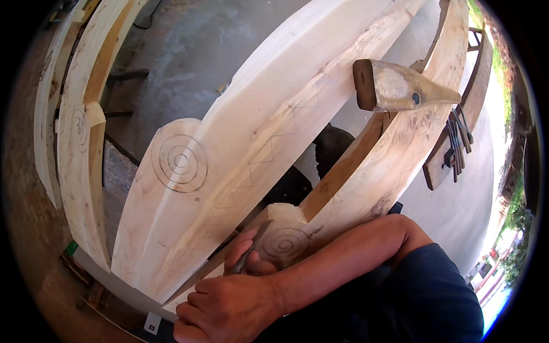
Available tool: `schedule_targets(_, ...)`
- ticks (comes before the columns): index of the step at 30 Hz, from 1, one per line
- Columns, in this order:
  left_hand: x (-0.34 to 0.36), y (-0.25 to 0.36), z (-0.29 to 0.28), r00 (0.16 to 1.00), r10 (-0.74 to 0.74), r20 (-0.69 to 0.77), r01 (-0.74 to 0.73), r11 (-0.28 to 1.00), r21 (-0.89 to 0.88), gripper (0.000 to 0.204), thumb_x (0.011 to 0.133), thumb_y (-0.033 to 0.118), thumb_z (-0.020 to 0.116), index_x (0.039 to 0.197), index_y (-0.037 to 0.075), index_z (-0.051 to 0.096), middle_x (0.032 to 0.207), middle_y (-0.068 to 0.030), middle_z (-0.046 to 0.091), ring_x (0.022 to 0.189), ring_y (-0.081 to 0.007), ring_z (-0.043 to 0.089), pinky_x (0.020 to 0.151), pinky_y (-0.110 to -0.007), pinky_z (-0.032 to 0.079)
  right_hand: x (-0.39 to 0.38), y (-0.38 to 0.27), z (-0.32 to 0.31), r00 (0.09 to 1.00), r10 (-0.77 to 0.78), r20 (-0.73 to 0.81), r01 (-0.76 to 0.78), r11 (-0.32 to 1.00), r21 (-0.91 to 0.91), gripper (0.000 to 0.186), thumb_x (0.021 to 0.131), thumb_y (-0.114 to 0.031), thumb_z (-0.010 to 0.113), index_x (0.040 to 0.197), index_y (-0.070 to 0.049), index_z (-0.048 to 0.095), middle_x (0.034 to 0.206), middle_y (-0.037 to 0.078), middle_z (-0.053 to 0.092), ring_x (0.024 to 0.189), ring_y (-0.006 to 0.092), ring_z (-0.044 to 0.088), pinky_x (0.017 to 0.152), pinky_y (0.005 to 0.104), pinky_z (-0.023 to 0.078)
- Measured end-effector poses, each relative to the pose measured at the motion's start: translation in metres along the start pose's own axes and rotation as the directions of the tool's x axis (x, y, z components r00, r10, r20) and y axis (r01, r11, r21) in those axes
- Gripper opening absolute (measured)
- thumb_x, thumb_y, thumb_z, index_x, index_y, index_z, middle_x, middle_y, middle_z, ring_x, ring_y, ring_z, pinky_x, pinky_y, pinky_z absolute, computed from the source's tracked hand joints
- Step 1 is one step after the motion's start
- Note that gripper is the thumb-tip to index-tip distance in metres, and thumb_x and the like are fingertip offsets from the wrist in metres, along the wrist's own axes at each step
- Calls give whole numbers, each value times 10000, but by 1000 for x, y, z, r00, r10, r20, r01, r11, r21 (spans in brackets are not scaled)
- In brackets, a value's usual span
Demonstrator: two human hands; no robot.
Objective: The person carves a spiral pattern into a large wooden beam using a chisel and a wooden mallet.
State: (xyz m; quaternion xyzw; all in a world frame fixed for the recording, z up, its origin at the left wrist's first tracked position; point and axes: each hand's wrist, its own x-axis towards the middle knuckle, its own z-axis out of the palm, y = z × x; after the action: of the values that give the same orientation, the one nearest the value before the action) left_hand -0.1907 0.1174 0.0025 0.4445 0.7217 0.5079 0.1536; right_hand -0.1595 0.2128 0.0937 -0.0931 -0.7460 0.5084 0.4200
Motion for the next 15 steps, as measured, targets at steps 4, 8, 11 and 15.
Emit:
schedule_targets(4, -2, -7, 0, 999, 32, 3, -33, 999, 42, 366, 1141, 375, 508, 1092, 14, 545, 953, -207, 696, 853, -298, 713, 792, -406, 608, 2, 2, 5, 976, -66, -206, 45, 994, -104, 377, 914, -448, 695, 843, -143, 485, 706, 15, 519, 536, 201, 588, 450, 365, 439)
schedule_targets(8, 0, -8, -2, 999, 35, 25, -36, 999, 38, 373, 1141, 378, 507, 1089, 11, 543, 917, -186, 682, 829, -294, 708, 769, -402, 609, 5, -1, -4, 993, -9, -116, 3, 999, -53, 368, 956, -417, 677, 875, -96, 517, 717, 55, 555, 576, 236, 626, 487, 380, 488)
schedule_targets(11, 3, -6, -3, 999, 20, 50, -22, 999, 41, 372, 1137, 377, 516, 1091, 9, 540, 930, -190, 683, 829, -291, 708, 771, -402, 609, 4, 0, 6, 996, 80, -26, -78, 994, 80, 420, 970, -405, 670, 965, -7, 535, 752, 139, 582, 605, 316, 649, 504, 442, 521)
schedule_targets(15, 6, 12, 8, 999, -34, 19, 33, 999, 4, 361, 1134, 367, 528, 1093, 8, 535, 936, -188, 683, 833, -285, 706, 779, -405, 608, 6, 0, 9, 991, 134, 0, -133, 984, 121, 396, 971, -378, 666, 961, -3, 539, 741, 153, 594, 591, 337, 659, 491, 466, 531)
